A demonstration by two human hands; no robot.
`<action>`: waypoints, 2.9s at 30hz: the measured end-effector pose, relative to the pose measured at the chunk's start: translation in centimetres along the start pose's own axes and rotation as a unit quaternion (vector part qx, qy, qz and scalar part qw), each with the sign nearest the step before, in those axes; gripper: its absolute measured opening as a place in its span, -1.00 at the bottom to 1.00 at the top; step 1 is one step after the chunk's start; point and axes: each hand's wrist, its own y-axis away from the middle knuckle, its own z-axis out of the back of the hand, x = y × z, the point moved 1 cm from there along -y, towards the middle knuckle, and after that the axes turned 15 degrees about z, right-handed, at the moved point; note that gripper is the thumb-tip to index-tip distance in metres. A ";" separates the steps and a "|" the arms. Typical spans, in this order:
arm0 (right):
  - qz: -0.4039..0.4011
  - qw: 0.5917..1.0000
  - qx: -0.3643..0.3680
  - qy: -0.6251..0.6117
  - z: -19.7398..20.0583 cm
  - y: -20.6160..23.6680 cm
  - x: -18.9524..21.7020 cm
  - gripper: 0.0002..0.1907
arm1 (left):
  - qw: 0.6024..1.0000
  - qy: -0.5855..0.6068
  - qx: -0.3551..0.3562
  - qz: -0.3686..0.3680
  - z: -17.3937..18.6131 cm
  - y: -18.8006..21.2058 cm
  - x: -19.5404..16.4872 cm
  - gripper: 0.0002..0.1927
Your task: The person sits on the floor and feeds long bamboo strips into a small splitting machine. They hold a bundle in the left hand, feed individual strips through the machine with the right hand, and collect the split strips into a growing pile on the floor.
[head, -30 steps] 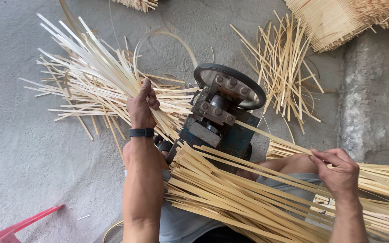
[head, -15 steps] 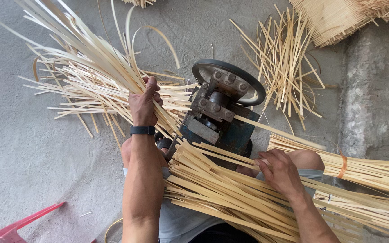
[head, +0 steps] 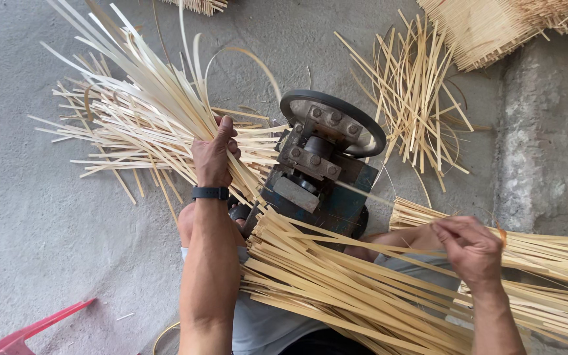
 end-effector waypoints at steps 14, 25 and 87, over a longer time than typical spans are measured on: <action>0.261 0.952 0.039 0.157 -7.9 -3.6 7.4 -0.81 | 1.000 -0.010 0.013 0.005 -0.4 0.5 -0.2 -0.47; -0.066 0.961 0.261 -0.061 -5.3 1.1 1.3 -0.76 | 1.000 -0.009 0.008 0.016 -0.6 0.4 0.1 -0.48; -0.108 0.963 0.074 -0.234 -3.4 3.3 0.1 -0.85 | 1.000 -0.011 0.010 0.002 -1.3 0.3 0.8 -0.48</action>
